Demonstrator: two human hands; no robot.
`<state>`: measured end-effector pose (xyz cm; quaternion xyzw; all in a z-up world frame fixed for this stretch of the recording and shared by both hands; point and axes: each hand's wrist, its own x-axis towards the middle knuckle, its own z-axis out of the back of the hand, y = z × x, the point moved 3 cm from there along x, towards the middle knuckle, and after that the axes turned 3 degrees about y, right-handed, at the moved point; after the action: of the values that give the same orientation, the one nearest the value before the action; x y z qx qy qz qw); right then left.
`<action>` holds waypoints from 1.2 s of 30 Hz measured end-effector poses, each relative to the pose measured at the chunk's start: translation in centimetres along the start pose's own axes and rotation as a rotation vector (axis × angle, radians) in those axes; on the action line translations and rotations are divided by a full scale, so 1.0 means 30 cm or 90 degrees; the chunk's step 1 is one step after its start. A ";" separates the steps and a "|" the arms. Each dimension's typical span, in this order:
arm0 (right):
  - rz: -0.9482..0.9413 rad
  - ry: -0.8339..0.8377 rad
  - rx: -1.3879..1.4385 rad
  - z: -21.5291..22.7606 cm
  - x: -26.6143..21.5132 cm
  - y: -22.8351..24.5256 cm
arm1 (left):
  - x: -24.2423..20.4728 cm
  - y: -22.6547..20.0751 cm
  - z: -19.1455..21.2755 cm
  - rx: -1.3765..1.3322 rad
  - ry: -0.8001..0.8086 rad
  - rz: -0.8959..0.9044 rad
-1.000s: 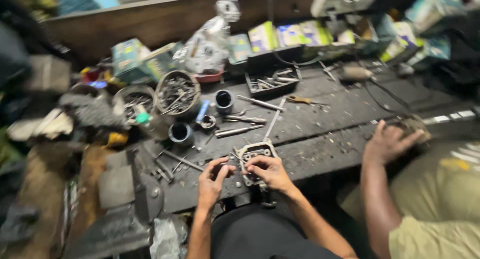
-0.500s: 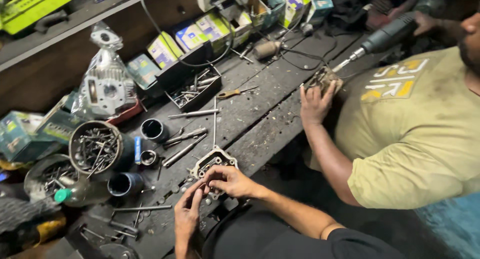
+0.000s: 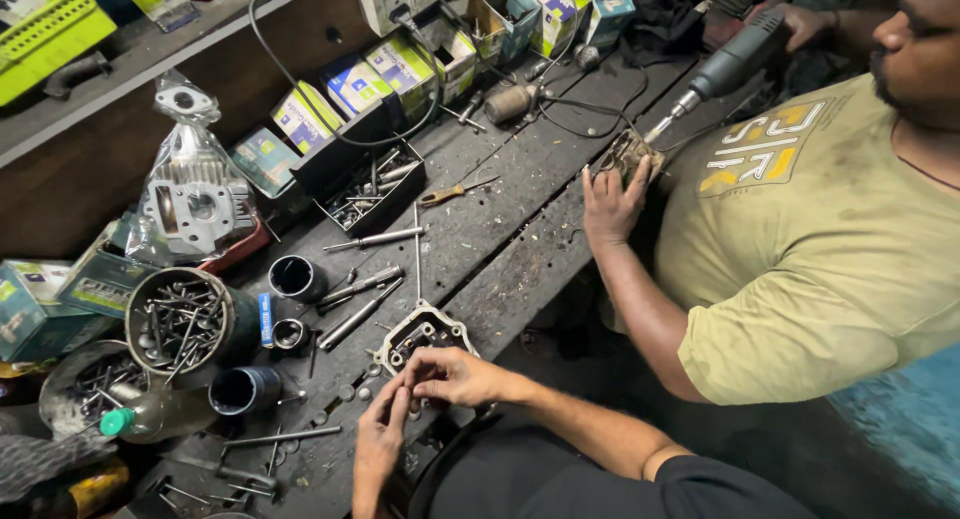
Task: The person assembles a small engine component on a cluttered workbench. They insert bolts into the part, retrieve additional bolts from a box, and use a wrench to tighten them while another person works nearby.
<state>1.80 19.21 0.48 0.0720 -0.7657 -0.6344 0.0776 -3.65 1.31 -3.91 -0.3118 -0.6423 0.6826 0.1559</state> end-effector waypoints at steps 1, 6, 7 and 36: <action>0.015 -0.005 -0.069 -0.003 -0.001 0.004 | 0.000 0.013 -0.004 0.004 0.002 0.027; -0.034 -0.036 -0.010 -0.027 0.008 0.006 | -0.014 -0.004 0.005 -0.036 -0.012 -0.020; -0.032 -0.043 -0.012 -0.032 0.008 0.007 | -0.021 -0.016 0.010 -0.047 -0.020 -0.027; 0.327 -0.551 -0.496 1.290 0.743 0.676 | -0.089 0.222 0.280 -0.247 -0.342 -0.308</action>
<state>-28.36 55.48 13.95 -0.4106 -0.4337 -0.7991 -0.0687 -5.64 -7.71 -9.95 0.0140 -0.8317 0.5497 0.0765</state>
